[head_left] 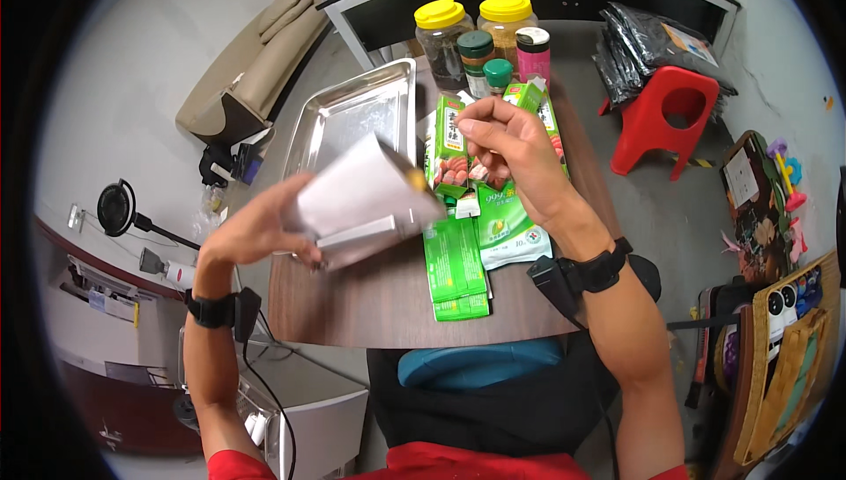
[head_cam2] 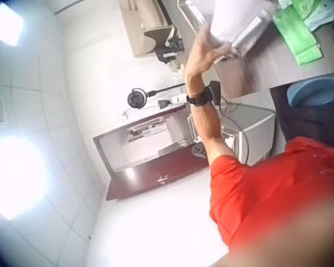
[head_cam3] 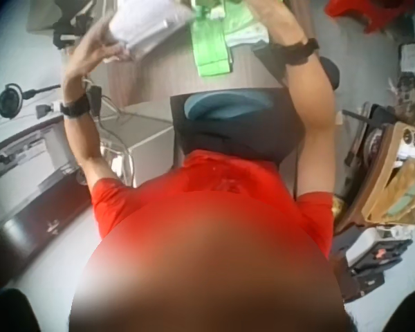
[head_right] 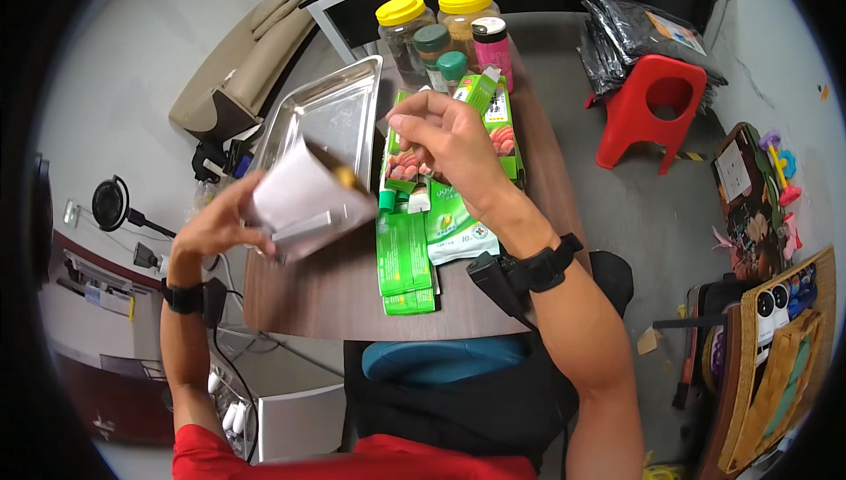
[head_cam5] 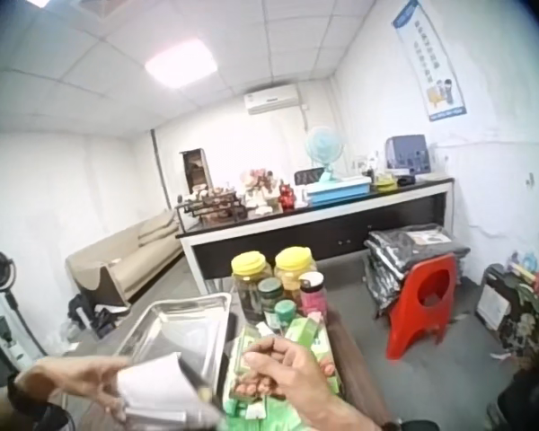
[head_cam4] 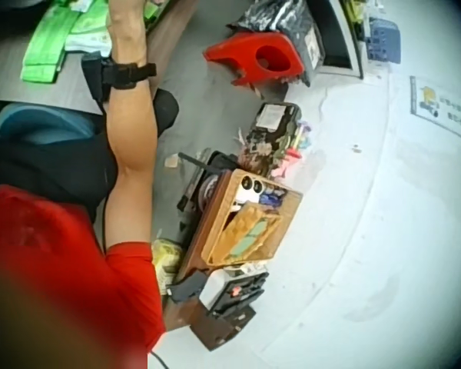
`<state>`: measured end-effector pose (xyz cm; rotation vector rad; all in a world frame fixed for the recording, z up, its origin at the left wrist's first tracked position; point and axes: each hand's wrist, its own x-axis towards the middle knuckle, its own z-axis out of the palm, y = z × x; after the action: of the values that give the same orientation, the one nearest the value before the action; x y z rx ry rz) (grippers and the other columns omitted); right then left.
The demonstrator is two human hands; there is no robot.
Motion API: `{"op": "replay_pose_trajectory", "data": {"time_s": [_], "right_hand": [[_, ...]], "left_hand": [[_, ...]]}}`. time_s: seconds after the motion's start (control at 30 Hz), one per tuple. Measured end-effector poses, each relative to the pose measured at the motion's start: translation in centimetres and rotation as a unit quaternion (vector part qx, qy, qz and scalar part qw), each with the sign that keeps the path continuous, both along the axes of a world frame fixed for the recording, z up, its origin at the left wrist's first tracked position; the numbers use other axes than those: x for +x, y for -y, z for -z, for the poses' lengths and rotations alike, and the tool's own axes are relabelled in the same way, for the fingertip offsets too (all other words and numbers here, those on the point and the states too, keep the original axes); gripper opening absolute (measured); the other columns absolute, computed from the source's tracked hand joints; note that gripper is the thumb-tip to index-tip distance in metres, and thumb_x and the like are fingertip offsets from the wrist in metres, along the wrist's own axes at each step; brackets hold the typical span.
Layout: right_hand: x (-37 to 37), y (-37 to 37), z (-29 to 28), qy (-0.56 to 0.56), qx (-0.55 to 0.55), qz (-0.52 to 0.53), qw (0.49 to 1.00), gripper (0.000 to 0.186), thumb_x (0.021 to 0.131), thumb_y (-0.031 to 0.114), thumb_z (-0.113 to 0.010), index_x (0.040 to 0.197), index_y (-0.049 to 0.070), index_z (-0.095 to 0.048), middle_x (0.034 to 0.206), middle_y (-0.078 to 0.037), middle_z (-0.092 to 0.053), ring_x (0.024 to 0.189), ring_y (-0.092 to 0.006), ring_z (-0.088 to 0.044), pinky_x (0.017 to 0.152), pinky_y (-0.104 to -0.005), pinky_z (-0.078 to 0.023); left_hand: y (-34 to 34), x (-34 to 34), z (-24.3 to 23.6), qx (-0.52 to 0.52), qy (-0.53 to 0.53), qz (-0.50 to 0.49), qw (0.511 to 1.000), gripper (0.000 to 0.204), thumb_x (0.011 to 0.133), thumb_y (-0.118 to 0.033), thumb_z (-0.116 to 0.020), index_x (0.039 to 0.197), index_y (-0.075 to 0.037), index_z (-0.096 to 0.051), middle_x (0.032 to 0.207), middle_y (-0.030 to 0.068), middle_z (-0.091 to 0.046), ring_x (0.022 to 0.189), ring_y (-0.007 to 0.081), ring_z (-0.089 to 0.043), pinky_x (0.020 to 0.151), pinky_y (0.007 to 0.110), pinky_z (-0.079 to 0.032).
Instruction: Organizing and inspecting boxes and tubes of wasabi and ginger paste on a metal tray.
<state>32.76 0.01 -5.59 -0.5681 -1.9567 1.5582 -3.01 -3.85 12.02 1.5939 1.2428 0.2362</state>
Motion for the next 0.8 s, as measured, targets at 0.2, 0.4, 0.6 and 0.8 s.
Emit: {"op": "replay_pose_trajectory", "data": {"time_s": [0.2,0.4,0.6,0.8], "right_hand": [[-0.8,1.5,0.6,0.025,0.029,-0.015,0.999,0.023,0.103,0.021,-0.075,0.117,0.003,-0.072,0.110,-0.004,-0.072,0.103,-0.0137,-0.067,0.094,-0.0313,-0.055],[-1.4,1.6,0.0,0.041,0.066,-0.018,0.997,0.023,0.102,0.022,-0.075,0.117,0.004,-0.072,0.110,-0.004,-0.071,0.102,-0.0148,-0.067,0.092,-0.0318,-0.055],[-1.3,2.1,-0.2,0.060,0.101,-0.009,0.993,0.023,0.102,0.022,-0.075,0.117,0.005,-0.071,0.109,-0.004,-0.071,0.101,-0.0160,-0.067,0.091,-0.0323,-0.055],[-0.9,2.1,0.3,0.070,0.121,-0.008,0.990,0.023,0.102,0.022,-0.075,0.116,0.005,-0.071,0.108,-0.004,-0.070,0.100,-0.0172,-0.067,0.089,-0.0329,-0.055]], "left_hand": [[3.0,-0.5,2.8,0.056,-0.138,0.251,0.956,0.076,0.080,-0.014,-0.096,0.145,-0.002,-0.059,0.127,0.0129,-0.073,0.116,0.0241,-0.066,0.103,0.038,-0.052],[2.4,-1.6,6.2,-0.009,-0.145,0.206,0.968,0.072,0.078,-0.016,-0.098,0.140,0.000,-0.064,0.125,0.0106,-0.074,0.114,0.0195,-0.067,0.100,0.036,-0.053],[2.7,-1.3,6.8,0.077,-0.125,0.206,0.967,0.079,0.076,-0.017,-0.098,0.145,-0.001,-0.064,0.135,0.0130,-0.074,0.122,0.0246,-0.068,0.108,0.039,-0.052],[4.3,-2.0,7.5,0.151,-0.151,0.148,0.966,0.087,0.075,-0.017,-0.097,0.152,-0.002,-0.060,0.142,0.0160,-0.071,0.129,0.0302,-0.067,0.114,0.041,-0.049]]}}
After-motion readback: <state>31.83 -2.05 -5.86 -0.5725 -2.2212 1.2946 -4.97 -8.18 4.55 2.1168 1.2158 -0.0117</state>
